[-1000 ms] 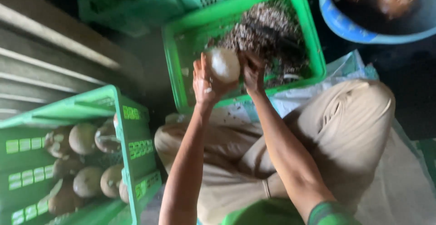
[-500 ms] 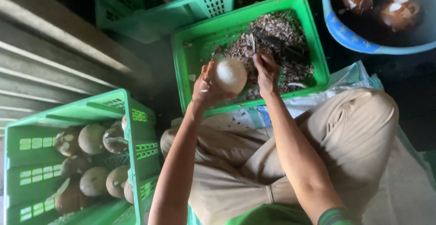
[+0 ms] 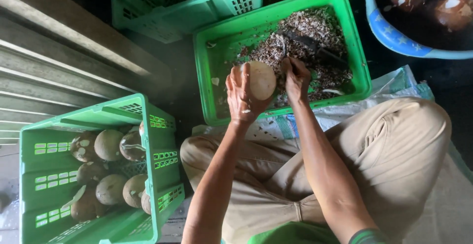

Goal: The person sits on the floor and uses a knife to peel the brown husk off a coconut, revealing the white shell underneath. The person rotates the coconut to remove the husk from all sides, with the debris falling into a green tray.

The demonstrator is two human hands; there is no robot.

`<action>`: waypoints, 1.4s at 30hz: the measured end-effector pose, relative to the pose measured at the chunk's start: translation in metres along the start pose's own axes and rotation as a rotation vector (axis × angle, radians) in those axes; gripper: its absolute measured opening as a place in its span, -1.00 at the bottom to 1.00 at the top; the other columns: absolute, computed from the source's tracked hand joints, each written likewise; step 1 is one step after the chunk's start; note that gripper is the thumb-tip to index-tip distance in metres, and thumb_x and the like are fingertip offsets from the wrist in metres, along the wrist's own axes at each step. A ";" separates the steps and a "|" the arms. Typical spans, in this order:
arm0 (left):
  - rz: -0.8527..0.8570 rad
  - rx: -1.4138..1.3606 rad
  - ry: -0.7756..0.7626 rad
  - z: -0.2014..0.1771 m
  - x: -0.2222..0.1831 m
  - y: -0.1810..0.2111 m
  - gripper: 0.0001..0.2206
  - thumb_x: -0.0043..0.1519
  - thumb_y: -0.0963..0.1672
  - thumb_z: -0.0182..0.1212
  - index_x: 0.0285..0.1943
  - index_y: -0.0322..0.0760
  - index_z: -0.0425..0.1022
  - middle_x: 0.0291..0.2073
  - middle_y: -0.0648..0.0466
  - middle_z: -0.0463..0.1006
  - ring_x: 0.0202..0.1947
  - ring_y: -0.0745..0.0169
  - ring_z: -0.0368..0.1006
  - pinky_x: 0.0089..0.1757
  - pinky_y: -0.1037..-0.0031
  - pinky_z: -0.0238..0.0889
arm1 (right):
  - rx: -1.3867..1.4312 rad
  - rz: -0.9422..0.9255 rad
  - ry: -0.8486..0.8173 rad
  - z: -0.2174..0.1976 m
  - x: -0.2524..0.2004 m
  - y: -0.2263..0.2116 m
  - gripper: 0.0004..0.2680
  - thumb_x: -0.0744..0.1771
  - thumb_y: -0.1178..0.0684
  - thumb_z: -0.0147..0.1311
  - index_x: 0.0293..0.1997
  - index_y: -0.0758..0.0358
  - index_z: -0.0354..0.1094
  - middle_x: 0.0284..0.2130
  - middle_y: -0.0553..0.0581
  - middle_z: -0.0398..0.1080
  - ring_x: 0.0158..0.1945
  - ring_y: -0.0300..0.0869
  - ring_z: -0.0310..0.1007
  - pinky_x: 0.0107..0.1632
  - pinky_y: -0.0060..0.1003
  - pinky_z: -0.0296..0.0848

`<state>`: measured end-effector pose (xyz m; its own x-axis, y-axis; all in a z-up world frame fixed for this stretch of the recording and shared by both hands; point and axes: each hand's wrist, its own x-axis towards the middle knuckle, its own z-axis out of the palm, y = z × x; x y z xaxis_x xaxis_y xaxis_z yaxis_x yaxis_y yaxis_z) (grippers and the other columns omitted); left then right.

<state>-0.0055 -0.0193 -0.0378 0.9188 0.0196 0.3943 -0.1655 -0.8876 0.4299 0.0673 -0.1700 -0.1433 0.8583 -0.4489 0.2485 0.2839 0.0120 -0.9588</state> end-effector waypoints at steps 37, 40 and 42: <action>-0.180 -0.348 -0.138 0.014 0.013 -0.035 0.02 -0.33 0.08 0.63 0.38 -0.19 0.23 0.15 -0.12 0.39 0.18 -0.24 0.40 0.21 0.01 0.29 | -0.488 -0.683 -0.637 0.009 -0.003 -0.157 -0.95 0.31 0.09 0.16 -0.21 0.02 0.52 -0.17 -0.02 0.43 -0.05 -0.11 0.45 0.03 -0.21 0.45; -0.149 -0.344 -0.115 0.002 0.002 -0.025 0.04 -0.33 0.12 0.63 0.39 -0.20 0.22 0.13 -0.13 0.42 0.18 -0.23 0.41 0.20 0.01 0.29 | -0.498 -0.657 -0.574 0.002 0.001 -0.137 -0.95 0.35 0.06 0.16 -0.19 0.08 0.52 -0.18 0.02 0.45 -0.08 -0.11 0.48 -0.01 -0.23 0.48; -0.220 -0.392 -0.103 -0.023 0.015 -0.019 0.06 -0.40 0.16 0.62 0.37 -0.10 0.24 0.06 -0.04 0.46 0.13 -0.17 0.46 0.16 0.00 0.35 | -0.346 -0.554 -0.516 0.017 0.009 -0.130 -0.93 0.38 0.08 0.16 -0.16 0.22 0.51 -0.22 0.14 0.47 -0.10 0.00 0.51 -0.04 -0.14 0.49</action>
<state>0.0028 0.0082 -0.0212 0.9749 0.1243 0.1847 -0.0673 -0.6261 0.7768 0.0456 -0.1605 -0.0140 0.7450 0.1583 0.6480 0.6478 -0.4033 -0.6463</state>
